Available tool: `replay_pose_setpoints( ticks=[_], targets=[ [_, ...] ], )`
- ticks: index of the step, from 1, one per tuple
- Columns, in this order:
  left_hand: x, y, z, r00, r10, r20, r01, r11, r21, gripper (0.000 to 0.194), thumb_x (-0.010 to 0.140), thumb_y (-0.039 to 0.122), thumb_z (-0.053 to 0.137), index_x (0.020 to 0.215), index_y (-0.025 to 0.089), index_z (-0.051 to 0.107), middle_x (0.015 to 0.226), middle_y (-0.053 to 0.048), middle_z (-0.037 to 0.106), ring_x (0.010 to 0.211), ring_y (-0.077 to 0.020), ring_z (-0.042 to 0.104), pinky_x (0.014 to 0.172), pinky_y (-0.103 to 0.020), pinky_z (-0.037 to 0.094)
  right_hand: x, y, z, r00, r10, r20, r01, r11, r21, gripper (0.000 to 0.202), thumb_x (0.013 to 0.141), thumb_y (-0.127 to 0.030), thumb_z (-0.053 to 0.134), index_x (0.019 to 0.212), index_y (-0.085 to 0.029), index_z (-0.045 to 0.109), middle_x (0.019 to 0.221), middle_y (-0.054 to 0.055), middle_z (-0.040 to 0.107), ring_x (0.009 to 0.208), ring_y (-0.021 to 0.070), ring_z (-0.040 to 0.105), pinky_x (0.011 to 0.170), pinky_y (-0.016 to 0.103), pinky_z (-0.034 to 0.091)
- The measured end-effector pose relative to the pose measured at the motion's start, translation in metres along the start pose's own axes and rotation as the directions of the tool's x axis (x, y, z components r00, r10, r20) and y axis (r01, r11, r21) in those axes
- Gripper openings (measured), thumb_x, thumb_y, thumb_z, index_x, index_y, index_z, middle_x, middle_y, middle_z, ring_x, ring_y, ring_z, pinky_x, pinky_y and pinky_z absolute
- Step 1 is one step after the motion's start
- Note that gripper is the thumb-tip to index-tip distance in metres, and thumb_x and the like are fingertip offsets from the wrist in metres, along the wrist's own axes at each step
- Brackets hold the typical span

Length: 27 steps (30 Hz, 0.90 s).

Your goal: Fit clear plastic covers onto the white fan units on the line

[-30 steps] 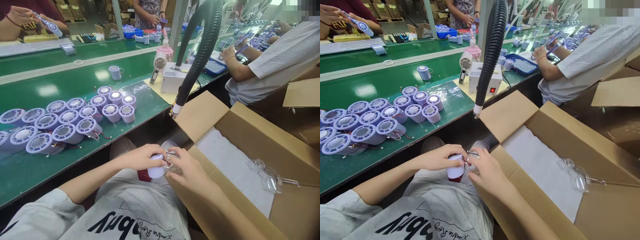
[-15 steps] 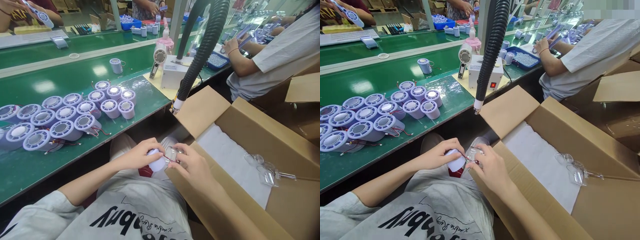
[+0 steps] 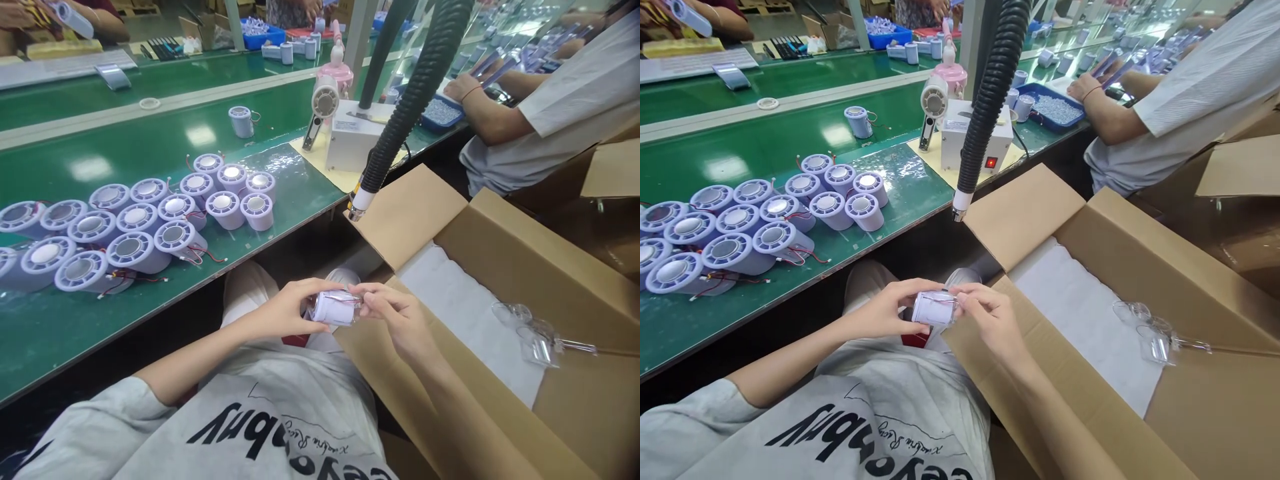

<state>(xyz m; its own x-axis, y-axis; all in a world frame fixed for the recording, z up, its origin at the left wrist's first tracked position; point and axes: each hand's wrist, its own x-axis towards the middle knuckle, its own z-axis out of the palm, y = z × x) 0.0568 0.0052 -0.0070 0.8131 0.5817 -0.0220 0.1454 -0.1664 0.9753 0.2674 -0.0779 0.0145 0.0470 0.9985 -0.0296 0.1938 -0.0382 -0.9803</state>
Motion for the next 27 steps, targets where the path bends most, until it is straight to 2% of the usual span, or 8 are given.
replay_pose_setpoints(
  ticks=[2,5,8,12,16,20,24,27],
  targets=[
    [-0.001,0.001,0.002,0.996,-0.085,-0.012,0.083,0.984,-0.156,0.065,0.071,0.032,0.078,0.131,0.027,0.054,0.13,-0.009,0.058,0.11,-0.0236,0.061,0.089,-0.033,0.052,-0.001,0.004,-0.003,0.991,-0.057,0.117,0.062,0.997,-0.036,0.015,0.087,-0.035,0.065,0.088,-0.025,0.075,0.124,0.005,0.065,0.115,0.0281,0.06,0.097,0.043,0.05],
    [-0.003,0.002,0.005,0.983,-0.184,0.009,0.175,0.918,-0.356,0.066,0.07,0.03,0.079,0.13,0.025,0.053,0.128,-0.009,0.06,0.1,-0.0207,0.064,0.085,-0.033,0.054,-0.005,0.009,-0.004,0.963,-0.19,0.189,0.225,0.957,-0.184,0.035,0.081,-0.027,0.074,0.116,-0.029,0.068,0.138,0.005,0.056,0.126,0.0292,0.052,0.108,0.049,0.041],
    [-0.004,0.004,0.004,0.977,-0.21,0.042,0.209,0.887,-0.412,0.065,0.071,0.031,0.078,0.131,0.025,0.052,0.127,-0.009,0.06,0.098,-0.0205,0.065,0.083,-0.033,0.054,-0.011,0.012,-0.003,0.958,-0.239,0.159,0.267,0.945,-0.187,0.032,0.085,-0.027,0.071,0.116,-0.027,0.065,0.135,0.007,0.058,0.121,0.0291,0.056,0.102,0.049,0.048],
    [-0.004,0.007,0.001,0.991,-0.133,0.032,0.136,0.935,-0.327,0.069,0.067,0.028,0.081,0.131,0.026,0.056,0.133,-0.009,0.058,0.111,-0.0246,0.061,0.093,-0.035,0.05,-0.015,0.009,-0.003,0.974,-0.153,0.17,0.169,0.982,-0.087,0.034,0.085,-0.031,0.071,0.117,-0.025,0.062,0.133,0.008,0.059,0.118,0.0284,0.059,0.093,0.044,0.057],
    [-0.006,0.008,0.001,0.996,-0.076,0.049,0.087,0.953,-0.292,0.071,0.066,0.025,0.083,0.131,0.028,0.056,0.133,-0.007,0.058,0.117,-0.0251,0.058,0.098,-0.036,0.048,-0.016,0.006,-0.007,0.979,-0.083,0.187,0.089,0.996,-0.022,0.036,0.084,-0.029,0.073,0.118,-0.028,0.06,0.125,0.005,0.063,0.107,0.0251,0.064,0.09,0.04,0.059],
    [-0.003,0.008,0.0,0.991,-0.123,0.061,0.136,0.91,-0.391,0.077,0.064,0.02,0.083,0.134,0.028,0.053,0.139,-0.009,0.054,0.123,-0.0255,0.055,0.1,-0.035,0.047,-0.015,0.01,-0.006,0.981,-0.055,0.188,0.047,0.998,0.048,0.037,0.084,-0.028,0.072,0.118,-0.028,0.059,0.127,0.005,0.061,0.11,0.026,0.063,0.092,0.042,0.057],
    [0.01,0.005,-0.004,0.982,-0.189,0.012,0.172,0.859,-0.482,0.08,0.063,0.019,0.084,0.135,0.024,0.051,0.134,-0.011,0.057,0.117,-0.0247,0.059,0.095,-0.033,0.049,-0.007,0.022,-0.001,0.99,-0.065,0.126,0.042,0.983,0.178,0.036,0.083,-0.028,0.073,0.116,-0.027,0.057,0.13,0.006,0.058,0.116,0.0251,0.059,0.093,0.041,0.055],
    [0.03,-0.002,-0.01,0.984,-0.18,-0.014,0.15,0.858,-0.491,0.075,0.064,0.021,0.084,0.132,0.022,0.053,0.131,-0.011,0.058,0.11,-0.0225,0.061,0.091,-0.032,0.05,0.01,0.036,0.0,0.997,-0.054,0.059,0.039,0.973,0.225,0.037,0.08,-0.034,0.075,0.111,-0.027,0.056,0.132,0.008,0.056,0.113,0.0246,0.059,0.09,0.041,0.056]
  ],
)
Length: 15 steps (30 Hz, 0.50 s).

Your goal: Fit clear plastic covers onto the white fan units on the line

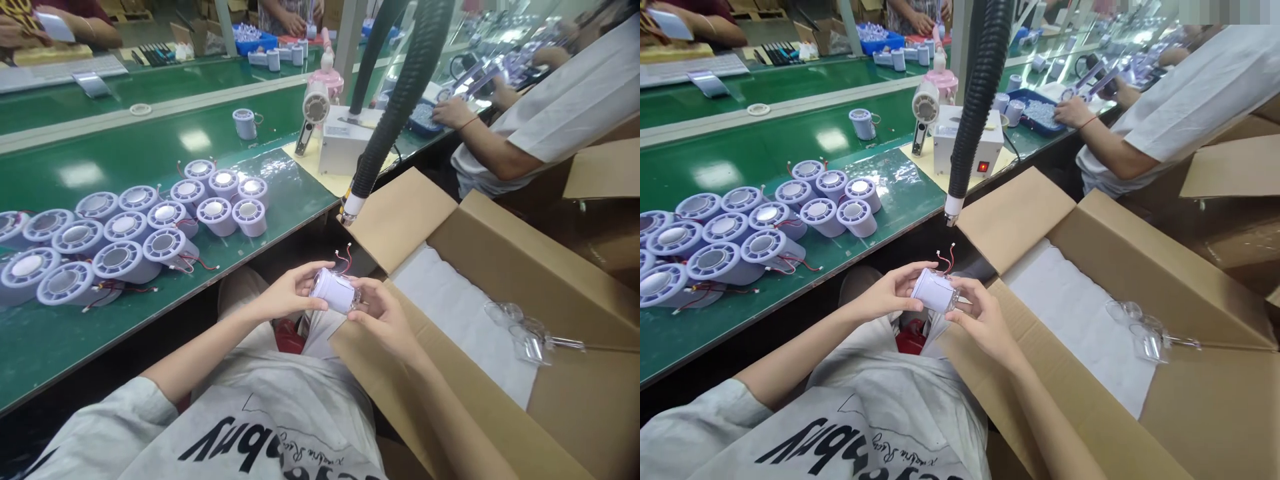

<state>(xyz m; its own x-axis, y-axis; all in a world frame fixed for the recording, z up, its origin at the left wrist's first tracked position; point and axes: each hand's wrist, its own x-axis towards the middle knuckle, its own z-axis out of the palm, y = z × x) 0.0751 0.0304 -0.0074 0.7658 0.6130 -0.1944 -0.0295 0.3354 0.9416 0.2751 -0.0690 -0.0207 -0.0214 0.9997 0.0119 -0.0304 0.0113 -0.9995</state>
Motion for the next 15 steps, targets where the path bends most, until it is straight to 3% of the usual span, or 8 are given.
replay_pose_setpoints(
  ticks=[5,9,12,15],
  targets=[
    [0.063,0.004,-0.019,0.993,0.104,-0.049,-0.103,0.995,0.015,0.072,0.063,0.026,0.084,0.128,0.017,0.055,0.13,-0.013,0.06,0.116,-0.0228,0.058,0.1,-0.035,0.044,0.056,0.03,-0.016,0.986,-0.093,-0.138,0.099,0.995,0.034,0.051,0.072,-0.051,0.077,0.106,-0.026,0.048,0.13,0.012,0.057,0.119,0.0273,0.056,0.098,0.045,0.049],
    [0.103,0.019,-0.036,0.989,0.148,-0.026,-0.146,0.987,0.062,0.067,0.063,0.03,0.084,0.122,0.013,0.058,0.128,-0.015,0.061,0.116,-0.025,0.058,0.104,-0.039,0.041,0.098,0.043,-0.024,0.97,-0.171,-0.175,0.177,0.984,0.02,0.058,0.071,-0.059,0.073,0.107,-0.025,0.042,0.127,0.014,0.058,0.114,0.0272,0.059,0.099,0.045,0.048],
    [0.106,0.028,-0.045,0.989,0.149,0.0,-0.148,0.984,0.101,0.064,0.064,0.03,0.083,0.121,0.014,0.058,0.126,-0.014,0.062,0.116,-0.0247,0.058,0.103,-0.039,0.042,0.109,0.044,-0.023,0.969,-0.192,-0.157,0.197,0.98,0.022,0.057,0.072,-0.06,0.072,0.107,-0.026,0.042,0.127,0.014,0.058,0.113,0.0267,0.06,0.096,0.043,0.05],
    [0.091,0.028,-0.051,0.992,0.124,-0.011,-0.121,0.983,0.138,0.065,0.065,0.03,0.083,0.122,0.016,0.055,0.127,-0.013,0.061,0.114,-0.0235,0.059,0.099,-0.038,0.044,0.103,0.04,-0.017,0.976,-0.182,-0.12,0.188,0.982,0.035,0.054,0.072,-0.056,0.074,0.105,-0.025,0.044,0.129,0.013,0.057,0.113,0.0265,0.06,0.092,0.04,0.053]
  ],
)
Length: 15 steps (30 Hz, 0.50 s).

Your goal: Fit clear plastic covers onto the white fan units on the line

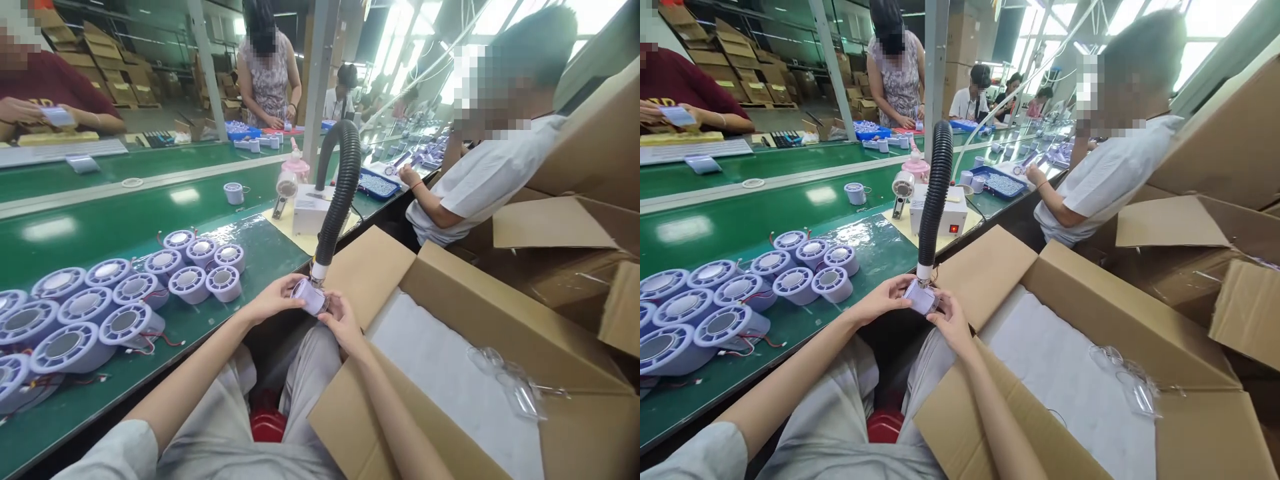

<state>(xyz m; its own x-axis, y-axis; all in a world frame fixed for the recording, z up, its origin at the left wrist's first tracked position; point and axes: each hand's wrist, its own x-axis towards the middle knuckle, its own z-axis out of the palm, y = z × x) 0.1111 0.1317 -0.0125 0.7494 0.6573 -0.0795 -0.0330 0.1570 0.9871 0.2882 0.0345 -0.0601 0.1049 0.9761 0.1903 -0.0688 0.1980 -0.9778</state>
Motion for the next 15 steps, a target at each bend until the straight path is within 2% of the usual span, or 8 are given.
replay_pose_setpoints(
  ticks=[3,7,11,15],
  targets=[
    [-0.027,-0.001,0.001,0.999,-0.043,0.013,0.042,0.998,0.036,0.067,0.064,0.027,0.084,0.122,0.018,0.052,0.127,-0.013,0.059,0.107,-0.0227,0.062,0.093,-0.037,0.049,-0.02,-0.013,0.005,0.998,0.049,0.05,-0.049,0.999,0.001,0.044,0.075,-0.045,0.076,0.104,-0.025,0.05,0.131,0.012,0.056,0.116,0.0257,0.058,0.091,0.039,0.054],
    [-0.066,0.002,0.016,0.995,0.005,0.099,-0.02,0.988,0.154,0.07,0.065,0.025,0.083,0.128,0.022,0.052,0.134,-0.012,0.055,0.112,-0.0238,0.061,0.097,-0.04,0.048,-0.054,-0.044,0.007,0.985,0.11,0.129,-0.099,0.991,-0.09,0.033,0.079,-0.031,0.075,0.106,-0.025,0.055,0.132,0.008,0.055,0.113,0.0231,0.06,0.096,0.041,0.052],
    [-0.096,0.008,0.031,0.986,0.097,0.136,-0.125,0.968,0.22,0.067,0.066,0.026,0.083,0.129,0.025,0.057,0.136,-0.011,0.056,0.124,-0.0275,0.055,0.103,-0.04,0.046,-0.077,-0.077,0.007,0.964,0.139,0.226,-0.085,0.969,-0.233,0.032,0.083,-0.029,0.071,0.111,-0.026,0.056,0.129,0.007,0.056,0.106,0.0213,0.063,0.094,0.042,0.054],
    [-0.113,0.011,0.039,0.972,0.162,0.168,-0.204,0.939,0.278,0.068,0.067,0.026,0.083,0.13,0.027,0.058,0.137,-0.011,0.056,0.129,-0.0298,0.051,0.105,-0.042,0.045,-0.09,-0.095,0.01,0.943,0.205,0.26,-0.143,0.96,-0.241,0.034,0.086,-0.03,0.069,0.117,-0.027,0.056,0.118,0.005,0.06,0.104,0.0209,0.061,0.089,0.037,0.055]
  ],
)
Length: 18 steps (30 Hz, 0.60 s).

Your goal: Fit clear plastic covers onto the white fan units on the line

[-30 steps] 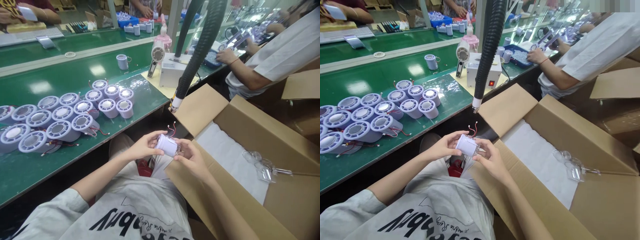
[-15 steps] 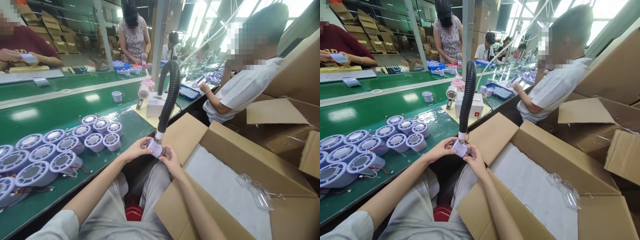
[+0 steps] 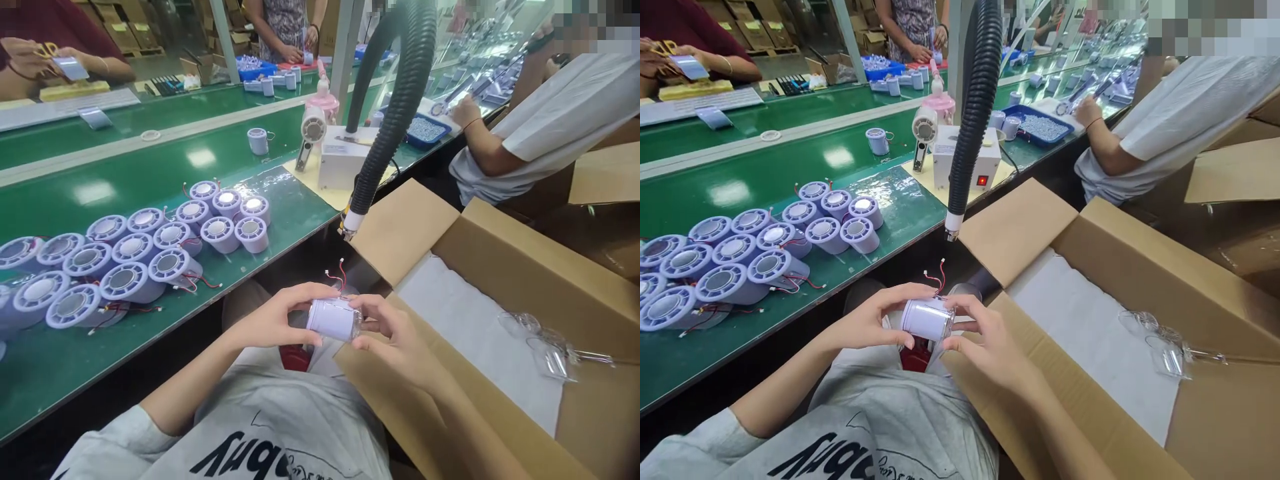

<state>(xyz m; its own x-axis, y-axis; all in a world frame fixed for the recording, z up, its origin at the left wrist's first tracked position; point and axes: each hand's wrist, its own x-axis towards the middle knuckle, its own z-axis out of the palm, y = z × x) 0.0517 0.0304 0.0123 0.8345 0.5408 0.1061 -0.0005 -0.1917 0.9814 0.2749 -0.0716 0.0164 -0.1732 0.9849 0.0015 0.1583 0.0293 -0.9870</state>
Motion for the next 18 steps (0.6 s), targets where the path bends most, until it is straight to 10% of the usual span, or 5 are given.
replay_pose_setpoints(
  ticks=[18],
  targets=[
    [-0.014,0.009,0.007,0.99,0.142,-0.014,-0.139,0.985,0.104,0.077,0.065,0.025,0.084,0.135,0.029,0.053,0.141,-0.01,0.054,0.131,-0.0265,0.049,0.11,-0.042,0.041,-0.004,-0.005,0.015,0.962,0.262,0.079,-0.271,0.87,0.411,0.044,0.085,-0.057,0.064,0.105,-0.02,0.053,0.082,0.0,0.064,0.068,0.0127,0.065,0.062,0.023,0.057]
  ],
)
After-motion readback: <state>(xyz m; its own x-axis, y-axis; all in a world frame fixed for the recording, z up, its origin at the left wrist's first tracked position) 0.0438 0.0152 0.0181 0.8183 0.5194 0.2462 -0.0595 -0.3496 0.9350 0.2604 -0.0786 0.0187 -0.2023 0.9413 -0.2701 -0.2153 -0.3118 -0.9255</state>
